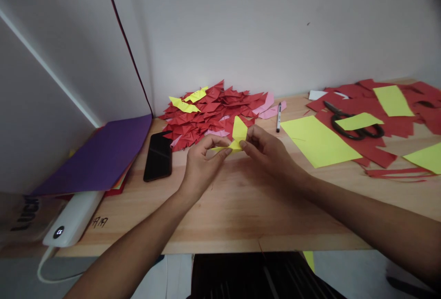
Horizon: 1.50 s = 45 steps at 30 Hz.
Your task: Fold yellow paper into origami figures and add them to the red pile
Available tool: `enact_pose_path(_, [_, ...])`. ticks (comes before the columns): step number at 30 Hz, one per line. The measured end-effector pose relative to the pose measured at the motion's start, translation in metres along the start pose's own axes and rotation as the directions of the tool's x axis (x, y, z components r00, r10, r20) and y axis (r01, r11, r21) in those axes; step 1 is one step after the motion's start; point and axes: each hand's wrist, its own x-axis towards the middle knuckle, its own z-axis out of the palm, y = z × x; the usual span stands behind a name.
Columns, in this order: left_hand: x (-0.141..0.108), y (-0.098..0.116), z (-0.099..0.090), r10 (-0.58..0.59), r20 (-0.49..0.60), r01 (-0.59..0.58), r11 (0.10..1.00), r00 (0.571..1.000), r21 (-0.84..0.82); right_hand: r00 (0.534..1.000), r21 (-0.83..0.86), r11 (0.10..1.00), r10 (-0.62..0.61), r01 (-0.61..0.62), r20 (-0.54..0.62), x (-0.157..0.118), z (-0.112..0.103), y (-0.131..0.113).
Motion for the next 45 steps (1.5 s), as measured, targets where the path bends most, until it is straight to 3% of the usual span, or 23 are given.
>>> enact_pose_path(14, [0.003,-0.0028,0.0003,-0.143,0.018,0.144,0.971,0.99,-0.192,1.0,0.015,1.0,-0.017,0.017,0.012,-0.001,0.0004,-0.0016])
enact_pose_path(21, [0.0016,0.0031,-0.0019,-0.121,0.075,0.131,0.982,0.99,-0.139,0.998,-0.013,0.998,-0.062,0.062,-0.02,-0.0012,-0.0003,-0.0015])
enact_pose_path(29, [0.0009,-0.0018,0.0002,-0.101,0.003,0.101,0.986,0.995,-0.132,0.998,-0.008,0.998,-0.056,0.056,-0.017,-0.0004,-0.0001,-0.0027])
enact_pose_path(38, [0.001,0.0029,0.0009,-0.202,0.039,0.205,0.955,0.979,-0.215,1.0,0.047,0.999,-0.007,0.006,0.016,-0.0014,0.0003,-0.0027])
enact_pose_path(45, [0.0007,0.003,-0.0011,-0.058,-0.002,0.058,0.997,0.998,-0.045,0.999,0.037,0.999,0.027,-0.028,0.041,-0.0018,0.0031,0.0025])
